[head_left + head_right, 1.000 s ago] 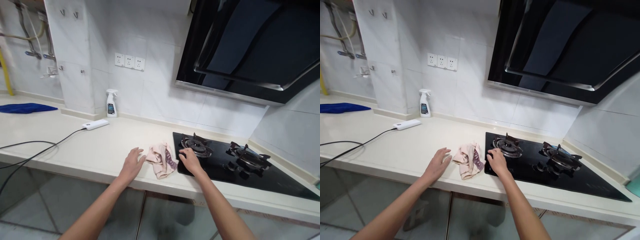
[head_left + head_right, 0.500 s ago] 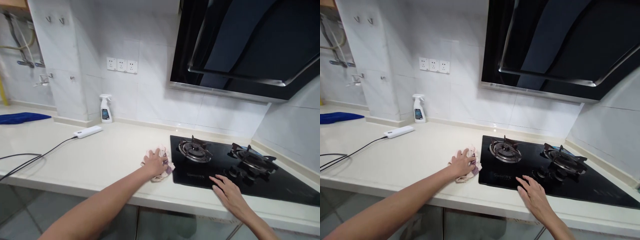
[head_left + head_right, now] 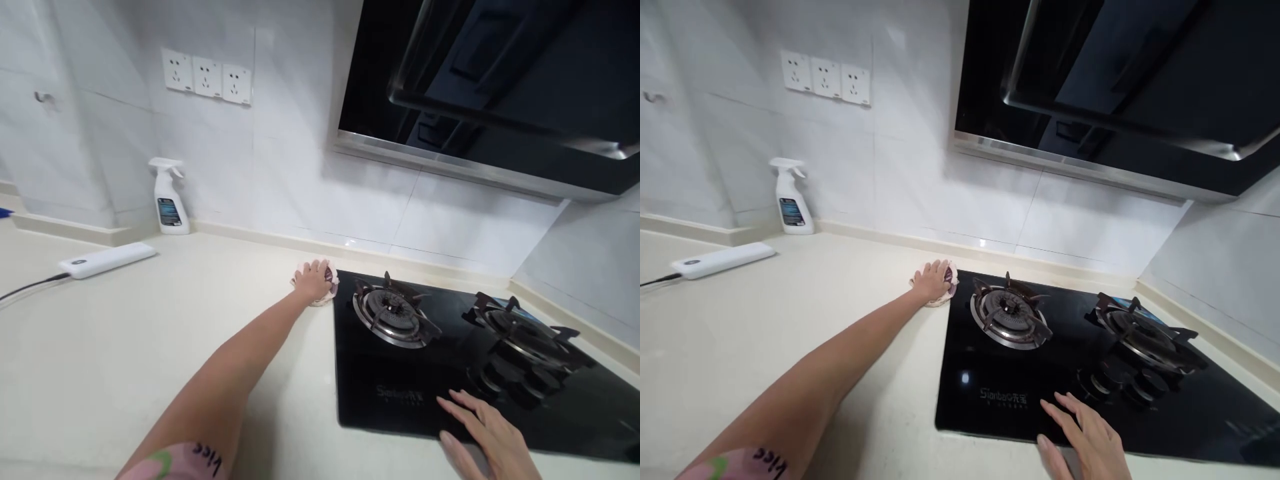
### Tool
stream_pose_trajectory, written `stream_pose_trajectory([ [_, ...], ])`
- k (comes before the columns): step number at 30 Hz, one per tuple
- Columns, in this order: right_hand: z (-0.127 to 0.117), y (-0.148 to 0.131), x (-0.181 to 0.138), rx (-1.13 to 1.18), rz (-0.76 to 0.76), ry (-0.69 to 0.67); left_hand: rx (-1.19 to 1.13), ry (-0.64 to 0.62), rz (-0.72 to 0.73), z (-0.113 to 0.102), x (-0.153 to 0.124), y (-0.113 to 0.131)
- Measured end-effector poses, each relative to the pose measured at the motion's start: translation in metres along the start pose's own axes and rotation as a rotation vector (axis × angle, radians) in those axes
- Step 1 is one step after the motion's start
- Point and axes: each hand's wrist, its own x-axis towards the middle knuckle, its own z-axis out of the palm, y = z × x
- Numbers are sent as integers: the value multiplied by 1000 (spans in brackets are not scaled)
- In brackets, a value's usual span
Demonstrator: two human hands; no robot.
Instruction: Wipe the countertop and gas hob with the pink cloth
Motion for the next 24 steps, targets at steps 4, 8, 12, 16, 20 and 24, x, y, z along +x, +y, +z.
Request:
stream_pose_trajectory([
  [4,-4,2,-1,65,63,-23,-1,-28,31,3,40,-6],
  [8,-6,-6,3,109,108,20,9,-38,23,-2,51,-4],
  [12,-6,-13,8,129,143,61,27,-15,14,-7,25,8],
  [16,-10,-25,14,154,128,48,49,-5,24,-12,-29,22],
  [20,-16,-39,16,151,126,89,72,6,45,-17,-97,33],
  [24,-23,-48,19,128,139,43,81,6,61,-23,-162,42],
])
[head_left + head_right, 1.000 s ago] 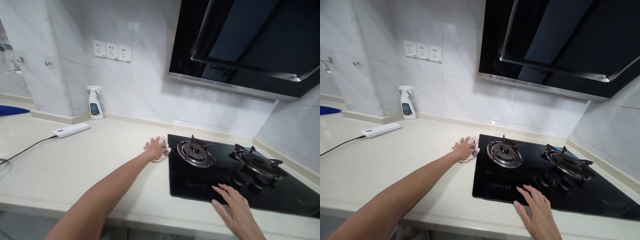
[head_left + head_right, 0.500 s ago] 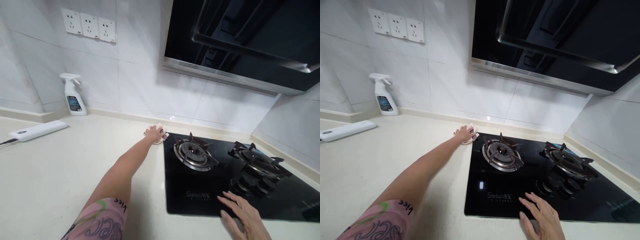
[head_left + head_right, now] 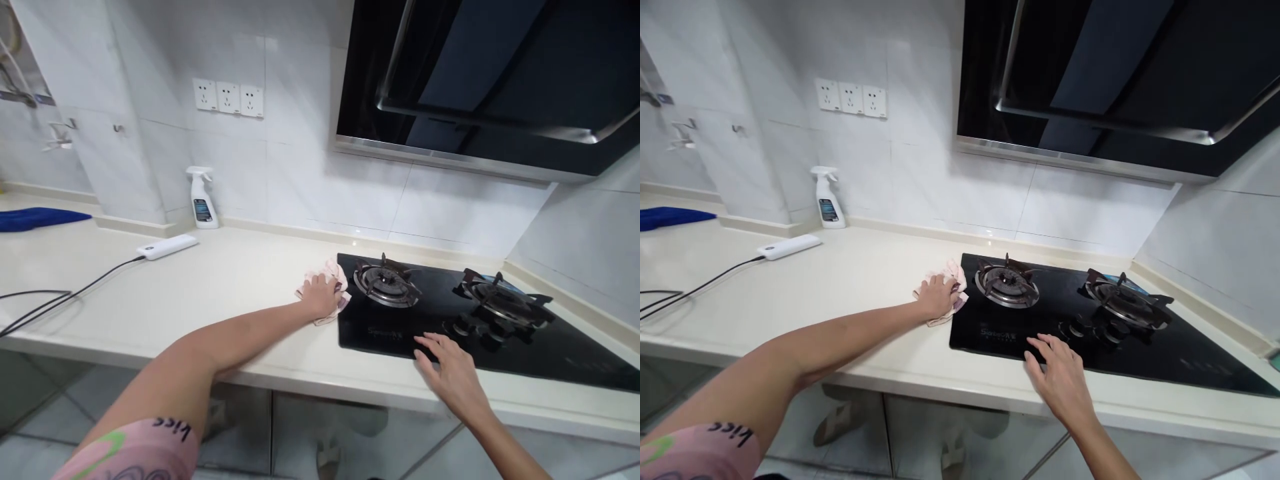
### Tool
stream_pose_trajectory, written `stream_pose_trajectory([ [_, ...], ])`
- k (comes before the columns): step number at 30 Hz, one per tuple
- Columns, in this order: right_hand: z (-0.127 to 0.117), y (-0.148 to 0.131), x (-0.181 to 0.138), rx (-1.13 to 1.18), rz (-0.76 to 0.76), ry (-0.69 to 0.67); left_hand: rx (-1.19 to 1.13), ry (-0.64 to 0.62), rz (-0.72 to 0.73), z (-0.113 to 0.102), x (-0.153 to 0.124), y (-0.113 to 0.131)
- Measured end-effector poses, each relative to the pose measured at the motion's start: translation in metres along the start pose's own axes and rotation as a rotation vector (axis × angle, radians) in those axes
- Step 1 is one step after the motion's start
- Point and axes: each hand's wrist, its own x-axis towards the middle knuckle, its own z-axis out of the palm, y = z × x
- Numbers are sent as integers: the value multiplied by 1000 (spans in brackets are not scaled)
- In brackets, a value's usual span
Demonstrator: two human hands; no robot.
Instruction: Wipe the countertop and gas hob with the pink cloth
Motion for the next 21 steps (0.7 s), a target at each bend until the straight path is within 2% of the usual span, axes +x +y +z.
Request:
stream_pose_trajectory([
  [5,-5,-3,1,-12,10,-34,-8,-1,46,-11,-68,11],
  [9,-4,-3,2,-25,11,-41,-17,-6,89,-21,-111,18],
  [14,0,0,1,-28,1,-32,-41,-7,160,-34,-150,16],
  [21,6,10,-1,-31,-30,-13,-165,-6,349,-42,-186,-10],
])
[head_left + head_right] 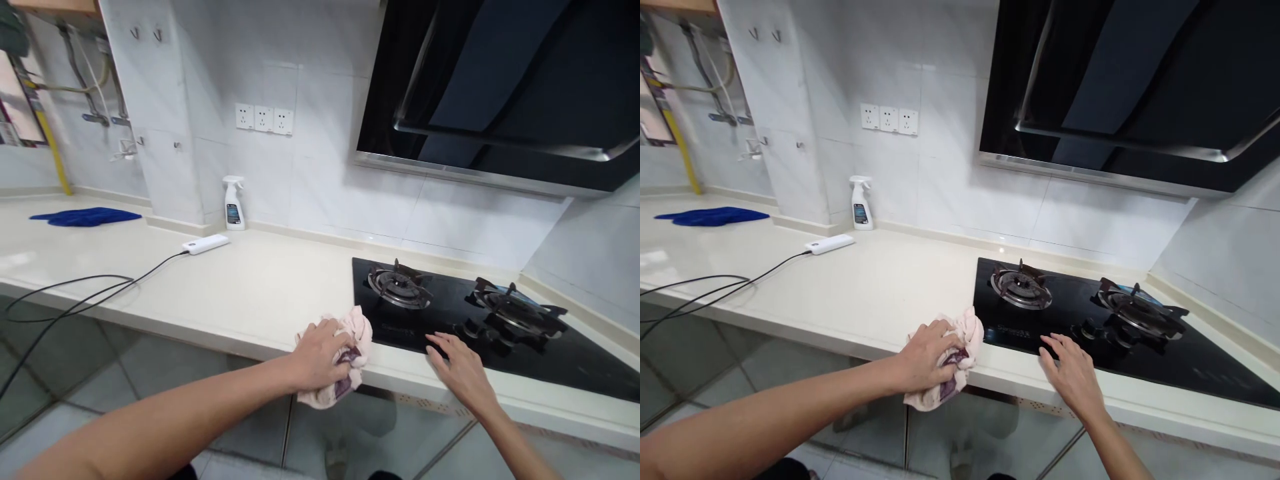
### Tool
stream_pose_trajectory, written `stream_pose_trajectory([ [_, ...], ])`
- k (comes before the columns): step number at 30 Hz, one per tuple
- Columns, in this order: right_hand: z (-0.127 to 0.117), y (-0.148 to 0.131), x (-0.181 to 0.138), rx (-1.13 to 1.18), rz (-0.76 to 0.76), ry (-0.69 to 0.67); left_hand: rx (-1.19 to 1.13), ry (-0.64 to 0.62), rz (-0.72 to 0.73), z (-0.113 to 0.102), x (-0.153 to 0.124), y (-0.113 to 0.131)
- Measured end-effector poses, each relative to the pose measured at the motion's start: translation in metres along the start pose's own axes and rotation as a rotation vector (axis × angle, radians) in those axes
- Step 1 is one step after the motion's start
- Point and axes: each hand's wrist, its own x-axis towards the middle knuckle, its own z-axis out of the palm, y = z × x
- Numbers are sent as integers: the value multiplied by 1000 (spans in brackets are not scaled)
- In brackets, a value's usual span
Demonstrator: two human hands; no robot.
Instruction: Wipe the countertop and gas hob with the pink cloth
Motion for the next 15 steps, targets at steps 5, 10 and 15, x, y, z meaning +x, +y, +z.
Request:
stream_pose_trajectory([
  [5,3,3,1,17,13,11,4,10,59,1,0,4],
  [10,7,13,1,35,-7,45,92,27,128,11,11,21],
  [15,14,30,2,58,-13,41,87,102,75,33,1,16],
])
